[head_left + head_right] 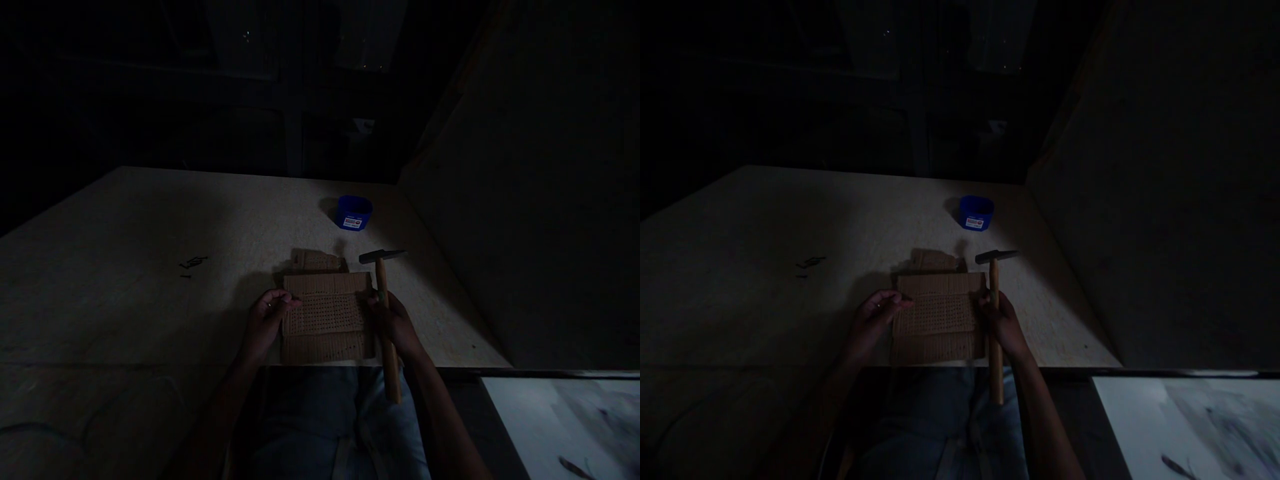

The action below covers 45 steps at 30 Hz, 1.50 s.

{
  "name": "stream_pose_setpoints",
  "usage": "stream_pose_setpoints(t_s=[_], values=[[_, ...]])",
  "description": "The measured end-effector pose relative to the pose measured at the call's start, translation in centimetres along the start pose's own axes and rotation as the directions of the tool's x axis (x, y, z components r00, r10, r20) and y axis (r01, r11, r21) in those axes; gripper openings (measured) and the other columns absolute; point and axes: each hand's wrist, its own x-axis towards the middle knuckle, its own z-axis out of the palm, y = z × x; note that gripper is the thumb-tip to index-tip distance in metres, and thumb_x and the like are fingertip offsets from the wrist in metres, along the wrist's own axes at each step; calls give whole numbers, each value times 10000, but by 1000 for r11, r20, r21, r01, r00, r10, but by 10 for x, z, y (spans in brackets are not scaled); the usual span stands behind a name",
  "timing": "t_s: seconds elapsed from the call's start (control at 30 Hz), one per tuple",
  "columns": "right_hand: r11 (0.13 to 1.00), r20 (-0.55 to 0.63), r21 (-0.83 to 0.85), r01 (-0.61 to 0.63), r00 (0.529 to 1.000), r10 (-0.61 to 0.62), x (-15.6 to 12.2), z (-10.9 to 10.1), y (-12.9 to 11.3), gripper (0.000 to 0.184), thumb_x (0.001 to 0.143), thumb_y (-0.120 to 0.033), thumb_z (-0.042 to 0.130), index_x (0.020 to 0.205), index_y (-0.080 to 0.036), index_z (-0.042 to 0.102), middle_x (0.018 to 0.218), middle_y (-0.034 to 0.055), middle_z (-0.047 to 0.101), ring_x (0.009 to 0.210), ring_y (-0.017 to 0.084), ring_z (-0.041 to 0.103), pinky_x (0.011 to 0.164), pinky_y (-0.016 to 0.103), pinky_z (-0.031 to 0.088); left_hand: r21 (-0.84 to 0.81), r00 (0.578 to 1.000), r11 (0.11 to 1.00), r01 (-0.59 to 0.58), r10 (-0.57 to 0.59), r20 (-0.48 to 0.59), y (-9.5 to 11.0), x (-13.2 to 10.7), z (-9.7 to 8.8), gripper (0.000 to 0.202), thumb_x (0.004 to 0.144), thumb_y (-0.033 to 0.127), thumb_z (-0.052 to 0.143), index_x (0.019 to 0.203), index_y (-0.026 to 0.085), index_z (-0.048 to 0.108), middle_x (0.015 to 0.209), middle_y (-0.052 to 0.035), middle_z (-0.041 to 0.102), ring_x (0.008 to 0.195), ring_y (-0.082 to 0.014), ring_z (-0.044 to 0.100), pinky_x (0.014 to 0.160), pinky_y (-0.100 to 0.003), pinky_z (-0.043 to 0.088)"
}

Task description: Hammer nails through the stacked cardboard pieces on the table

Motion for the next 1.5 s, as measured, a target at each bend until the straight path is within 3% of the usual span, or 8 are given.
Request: stream_pose_setpoints(t_s=[0.13, 0.27, 0.43, 0.57, 0.7, 1.1, 1.43, 1.5], values=[[998, 15, -66, 12, 1000, -11, 4, 4, 3, 375, 707, -539, 720, 815, -199, 604, 767, 18, 623, 776, 226, 560, 711, 315, 445, 95, 998, 994, -56, 59, -31, -1, 3, -6, 420, 687, 551, 771, 869, 190, 658, 823, -91, 784, 860, -267, 746, 798, -347, 540], [996, 5, -90, 18, 1000, -17, 7, 6, 11, 370, 694, -530, 723, 802, -196, 607, 764, 17, 626, 781, 230, 562, 719, 319, 443, 278, 971, 935, -221, 239, -31, 6, 4, -8, 342, 805, 506, 681, 946, 197, 718, 932, -84, 785, 910, -258, 738, 850, -361, 548], [996, 1, -91, 14, 1000, -14, 8, 6, 16, 347, 732, -506, 699, 853, -191, 618, 798, 20, 644, 800, 229, 568, 733, 324, 448, 470, 894, 765, -441, 417, 161, 28, 19, 11, 273, 893, 421, 612, 1028, 250, 776, 1087, -57, 776, 1042, -255, 705, 955, -378, 519], [996, 26, -90, 9, 1000, -7, 8, 5, 16, 350, 760, -506, 689, 890, -188, 622, 829, 22, 645, 800, 225, 571, 733, 323, 445, 446, 828, 711, -544, 369, 422, 34, 46, 30, 239, 915, 384, 593, 1020, 293, 787, 1061, -36, 786, 984, -246, 725, 938, -381, 525], [993, 38, -113, 30, 999, -26, 7, 4, 16, 309, 796, -482, 671, 877, -192, 603, 815, 12, 619, 783, 210, 550, 710, 309, 428, 443, 767, 660, -606, 338, 546, 27, 67, 39, 168, 892, 326, 645, 967, 317, 796, 991, -29, 790, 935, -242, 724, 886, -373, 527], [992, 28, -128, -1, 1000, 5, 7, 5, 19, 373, 778, -526, 662, 913, -182, 611, 827, 32, 634, 781, 215, 551, 706, 315, 435, 403, 700, 603, -688, 406, 587, -19, 95, 40, 195, 933, 278, 612, 1043, 258, 773, 1033, -38, 774, 958, -197, 716, 883, -357, 559], [977, -2, -213, -14, 1000, 13, 3, 7, 18, 370, 809, -518, 649, 957, -179, 641, 848, 34, 653, 771, 211, 570, 686, 307, 453, 302, 674, 664, -684, 417, 610, -30, 97, 43, 232, 941, 227, 600, 1104, 268, 758, 1091, -30, 768, 992, -180, 718, 907, -350, 575], [975, 2, -221, -7, 1000, 7, 3, 7, 18, 371, 815, -523, 648, 947, -177, 638, 842, 35, 656, 770, 212, 578, 695, 313, 462, 282, 687, 702, -654, 395, 610, -33, 97, 44, 226, 940, 233, 604, 1099, 266, 761, 1105, -30, 770, 1018, -186, 718, 926, -355, 571]])
